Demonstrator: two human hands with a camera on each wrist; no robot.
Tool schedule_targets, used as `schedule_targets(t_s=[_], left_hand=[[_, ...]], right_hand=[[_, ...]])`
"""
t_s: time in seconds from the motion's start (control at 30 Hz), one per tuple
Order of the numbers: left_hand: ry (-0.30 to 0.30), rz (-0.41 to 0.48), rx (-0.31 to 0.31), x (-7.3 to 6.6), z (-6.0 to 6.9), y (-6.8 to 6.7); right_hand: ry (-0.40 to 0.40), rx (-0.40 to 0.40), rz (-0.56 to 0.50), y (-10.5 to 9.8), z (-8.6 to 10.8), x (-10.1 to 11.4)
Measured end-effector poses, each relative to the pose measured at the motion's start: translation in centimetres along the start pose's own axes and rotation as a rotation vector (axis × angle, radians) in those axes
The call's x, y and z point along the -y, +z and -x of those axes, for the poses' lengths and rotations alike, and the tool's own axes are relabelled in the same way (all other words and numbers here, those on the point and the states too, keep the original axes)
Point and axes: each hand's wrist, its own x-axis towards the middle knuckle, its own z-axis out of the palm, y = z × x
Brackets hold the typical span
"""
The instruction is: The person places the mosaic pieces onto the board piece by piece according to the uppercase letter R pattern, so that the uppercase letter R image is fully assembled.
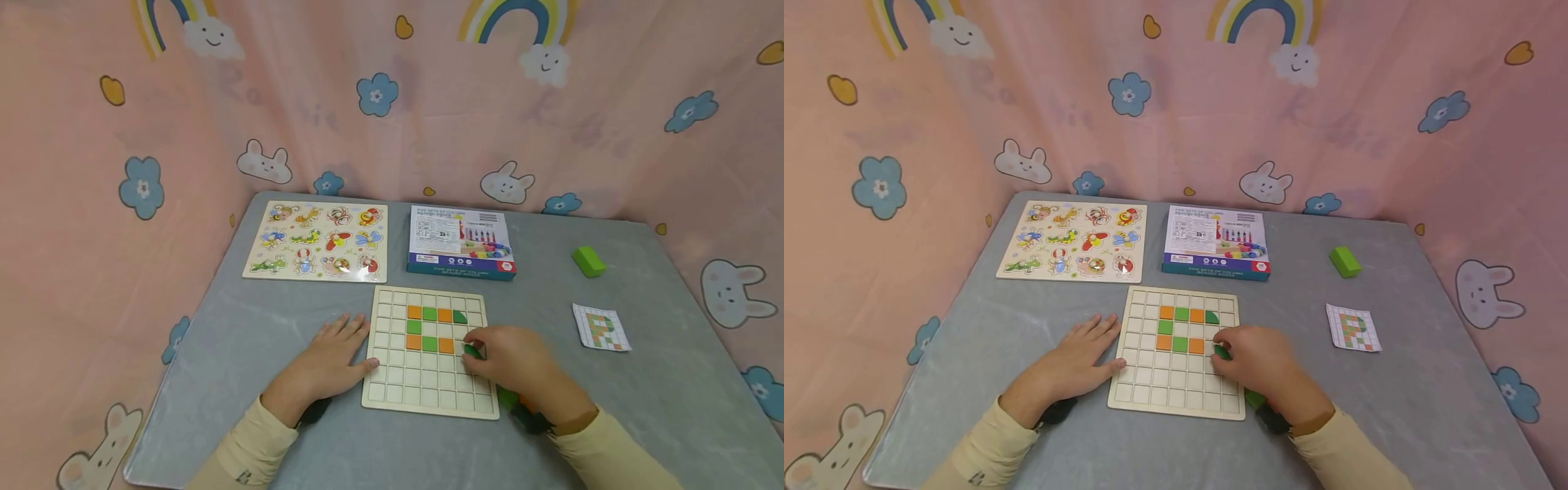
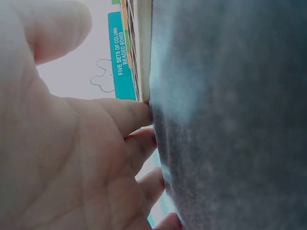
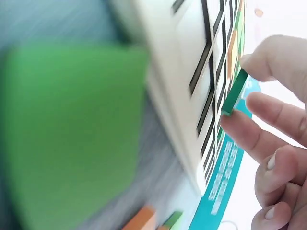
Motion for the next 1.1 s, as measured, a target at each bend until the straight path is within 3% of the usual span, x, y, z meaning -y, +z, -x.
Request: schedule_targets(t_s=[0.17, 0.37, 0.63, 0.97, 1.1], left_hand=[[-0.002, -0.008, 0.001, 0.0, 0.0, 0.2], [0.004, -0.009, -0.003, 0.0, -0.1, 0.1], [0.003, -0.005, -0.007, 0.0, 0.1, -0.1], [0.009, -0.007, -0.010, 0.1, 0.0, -0.1], [0.008, -0.008, -0.010, 0.1, 0.0, 0.0]], right_hand=[[-0.058, 0.027, 0.042, 0.2, -1.0, 0.7], [-0.125, 0.054, 0.018, 0.3, -1.4, 0.7], [-0.145, 0.004, 0.013, 0.6, -1.3, 0.7], [-0.326, -0.120, -0.091, 0.9, -1.0, -0.3], [-0.348, -0.131, -0.118, 0.9, -0.8, -0.8]])
